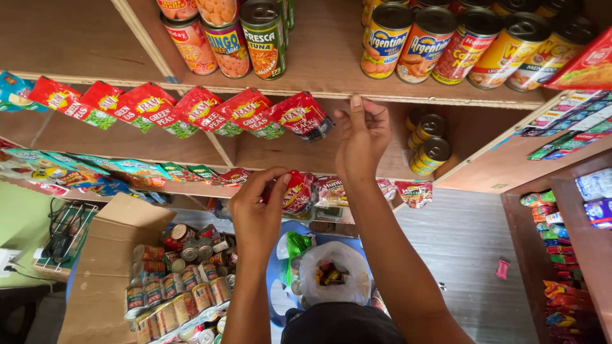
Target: Organizing and stocking canned food and snack pouches onto wooden shelves in a small shop.
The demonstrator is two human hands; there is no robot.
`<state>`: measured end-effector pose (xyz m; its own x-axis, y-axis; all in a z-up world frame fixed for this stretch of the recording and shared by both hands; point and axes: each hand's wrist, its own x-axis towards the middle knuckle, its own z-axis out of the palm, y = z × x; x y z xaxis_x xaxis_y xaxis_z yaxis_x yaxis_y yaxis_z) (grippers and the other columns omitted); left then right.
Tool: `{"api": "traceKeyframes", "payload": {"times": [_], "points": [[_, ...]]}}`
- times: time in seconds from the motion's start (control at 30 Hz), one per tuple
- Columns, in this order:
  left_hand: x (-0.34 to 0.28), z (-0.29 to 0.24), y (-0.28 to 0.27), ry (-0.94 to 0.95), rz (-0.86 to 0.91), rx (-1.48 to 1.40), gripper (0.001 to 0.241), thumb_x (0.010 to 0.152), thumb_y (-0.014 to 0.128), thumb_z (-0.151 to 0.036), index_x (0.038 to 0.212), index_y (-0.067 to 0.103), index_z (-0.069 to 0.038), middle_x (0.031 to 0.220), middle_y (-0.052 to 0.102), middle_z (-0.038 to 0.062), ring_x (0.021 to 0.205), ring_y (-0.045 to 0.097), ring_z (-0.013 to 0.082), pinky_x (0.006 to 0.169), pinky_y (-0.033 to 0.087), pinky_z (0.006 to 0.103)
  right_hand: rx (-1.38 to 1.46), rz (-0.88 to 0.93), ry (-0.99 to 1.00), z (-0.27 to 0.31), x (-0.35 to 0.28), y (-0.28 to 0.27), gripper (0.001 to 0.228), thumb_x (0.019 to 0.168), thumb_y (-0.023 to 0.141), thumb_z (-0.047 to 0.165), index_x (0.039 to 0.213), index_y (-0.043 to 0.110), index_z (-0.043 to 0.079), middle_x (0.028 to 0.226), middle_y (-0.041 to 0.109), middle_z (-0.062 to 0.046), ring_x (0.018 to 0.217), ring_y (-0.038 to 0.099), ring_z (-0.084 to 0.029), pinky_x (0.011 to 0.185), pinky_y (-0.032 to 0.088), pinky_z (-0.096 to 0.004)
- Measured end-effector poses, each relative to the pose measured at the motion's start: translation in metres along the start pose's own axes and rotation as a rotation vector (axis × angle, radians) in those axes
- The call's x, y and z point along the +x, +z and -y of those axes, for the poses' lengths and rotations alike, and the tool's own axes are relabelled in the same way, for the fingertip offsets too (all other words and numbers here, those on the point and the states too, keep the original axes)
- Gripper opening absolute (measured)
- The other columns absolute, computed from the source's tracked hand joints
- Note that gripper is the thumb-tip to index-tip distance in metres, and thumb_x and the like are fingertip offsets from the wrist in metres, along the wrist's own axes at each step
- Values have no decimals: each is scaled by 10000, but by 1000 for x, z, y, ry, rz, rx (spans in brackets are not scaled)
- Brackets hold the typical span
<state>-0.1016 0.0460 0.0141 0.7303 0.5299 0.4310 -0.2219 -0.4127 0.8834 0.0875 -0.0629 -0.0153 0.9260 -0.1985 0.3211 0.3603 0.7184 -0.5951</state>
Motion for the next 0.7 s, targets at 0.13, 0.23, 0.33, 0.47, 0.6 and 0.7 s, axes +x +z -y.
{"api": "traceKeyframes", "payload": {"times": [0.13, 0.23, 0.33, 0.47, 0.6, 0.7], "points": [[-12, -3, -6, 15, -4, -17, 112, 940, 753, -71, 1035, 743, -15, 849, 730, 65, 699, 614, 85, 634, 505, 256, 0, 2, 0, -2, 2, -5, 130, 981, 707, 40, 1015, 582, 48, 1014, 684, -101, 933, 676, -161, 782, 622, -363], [-17, -5, -9, 22, -20, -37, 118, 941, 753, -76, 1042, 744, -16, 849, 731, 62, 703, 610, 87, 638, 505, 253, 22, 48, 3, 1, 5, -9, 135, 983, 716, 50, 1020, 586, 44, 1015, 688, -97, 942, 678, -160, 773, 603, -344], [-19, -9, -10, 34, -40, -13, 124, 932, 760, -82, 1038, 748, -19, 848, 734, 59, 704, 618, 85, 643, 509, 250, -6, 67, 33, 9, -3, -9, 141, 989, 729, 52, 1039, 597, 47, 1026, 683, -88, 941, 667, -148, 782, 583, -328], [-12, -12, -12, 41, -31, 15, 121, 926, 766, -85, 1030, 750, -24, 863, 737, 78, 706, 643, 124, 642, 518, 268, -257, 96, 33, 12, -28, -6, 153, 993, 734, 105, 1078, 627, 36, 1055, 692, -71, 983, 657, -121, 849, 543, -282], [9, -5, -11, 103, 35, 40, 120, 935, 757, -94, 1035, 743, -29, 926, 758, 103, 777, 734, 152, 684, 562, 293, -650, 222, 81, 15, -40, 12, 321, 961, 732, 165, 1234, 664, 10, 1059, 702, -19, 965, 636, -94, 859, 527, -249], [34, -5, -4, 167, 46, 68, 127, 943, 762, -106, 1038, 749, -24, 921, 769, 118, 779, 748, 182, 705, 570, 319, -584, 311, 37, -4, -27, 12, 344, 985, 726, 169, 1255, 663, -34, 1150, 715, -44, 1062, 638, -99, 946, 524, -257]]}}
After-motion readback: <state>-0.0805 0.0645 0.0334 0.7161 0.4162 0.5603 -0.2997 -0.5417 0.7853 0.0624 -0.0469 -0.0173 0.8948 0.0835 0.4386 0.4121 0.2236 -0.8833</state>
